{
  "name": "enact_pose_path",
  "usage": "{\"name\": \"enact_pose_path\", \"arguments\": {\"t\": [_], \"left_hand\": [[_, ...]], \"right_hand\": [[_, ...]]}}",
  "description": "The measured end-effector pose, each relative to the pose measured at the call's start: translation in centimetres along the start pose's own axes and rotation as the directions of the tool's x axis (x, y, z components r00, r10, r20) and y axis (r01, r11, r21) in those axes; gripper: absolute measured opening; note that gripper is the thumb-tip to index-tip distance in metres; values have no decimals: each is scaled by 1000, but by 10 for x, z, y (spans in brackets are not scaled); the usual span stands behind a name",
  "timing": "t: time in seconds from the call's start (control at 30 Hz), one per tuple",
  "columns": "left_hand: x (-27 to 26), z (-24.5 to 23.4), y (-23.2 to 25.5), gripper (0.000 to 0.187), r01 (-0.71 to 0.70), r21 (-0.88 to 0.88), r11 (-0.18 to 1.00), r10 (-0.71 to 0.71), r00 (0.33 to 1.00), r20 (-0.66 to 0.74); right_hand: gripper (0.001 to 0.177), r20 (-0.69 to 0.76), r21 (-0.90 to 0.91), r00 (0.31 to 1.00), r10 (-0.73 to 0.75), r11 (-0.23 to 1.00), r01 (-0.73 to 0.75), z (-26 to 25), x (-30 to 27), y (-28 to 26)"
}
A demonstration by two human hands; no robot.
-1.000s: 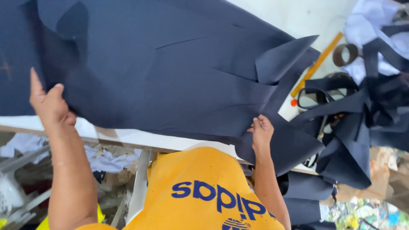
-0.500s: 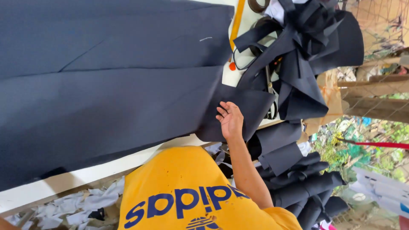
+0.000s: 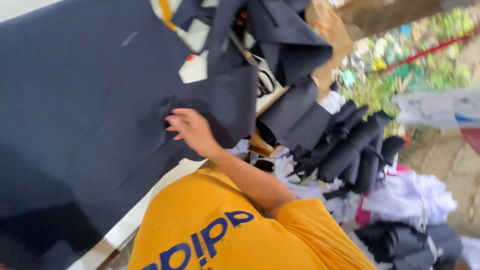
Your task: The person cuts a large piece of dark blue fabric using shears, following a white chalk line. They then use a ruler and chalk to mark measurements on the fabric and write 'S-30' on it. Finally, they fold and stack the cut fabric pieces on the table.
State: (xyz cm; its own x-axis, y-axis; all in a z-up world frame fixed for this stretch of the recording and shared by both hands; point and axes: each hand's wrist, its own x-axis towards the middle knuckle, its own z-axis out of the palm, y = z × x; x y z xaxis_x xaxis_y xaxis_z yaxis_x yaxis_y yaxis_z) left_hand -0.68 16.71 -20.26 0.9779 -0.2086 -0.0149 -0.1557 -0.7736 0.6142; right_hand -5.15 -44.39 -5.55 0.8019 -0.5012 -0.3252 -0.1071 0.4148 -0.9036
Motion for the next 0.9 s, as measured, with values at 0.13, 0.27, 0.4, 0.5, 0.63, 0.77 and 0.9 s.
{"name": "enact_pose_path", "arguments": {"t": [0.13,0.27,0.4,0.5,0.63,0.77,0.9], "left_hand": [[46,39,229,27,-162,-78,984,164,986,18],[91,5,388,44,-325,14,946,325,943,-65],[106,44,384,56,-489,212,846,480,872,98],[98,40,477,121,-340,-29,940,314,828,464],[111,52,461,45,-424,56,904,395,878,272],[124,50,434,53,-393,251,885,398,917,33],[123,39,530,61,-904,360,230,919,324,224]], "right_hand": [[91,91,-796,981,169,605,-30,42,0,-59],[36,155,-943,977,146,317,102,43,30,-25],[33,316,-778,942,-115,536,327,37,2,-54],[34,610,-240,751,-253,844,479,31,-29,-97],[29,611,-140,684,-398,796,589,-5,-51,-139],[59,500,-231,781,-373,812,536,-59,-51,-143],[102,528,-8,840,-129,988,156,-115,-37,-74]]}}
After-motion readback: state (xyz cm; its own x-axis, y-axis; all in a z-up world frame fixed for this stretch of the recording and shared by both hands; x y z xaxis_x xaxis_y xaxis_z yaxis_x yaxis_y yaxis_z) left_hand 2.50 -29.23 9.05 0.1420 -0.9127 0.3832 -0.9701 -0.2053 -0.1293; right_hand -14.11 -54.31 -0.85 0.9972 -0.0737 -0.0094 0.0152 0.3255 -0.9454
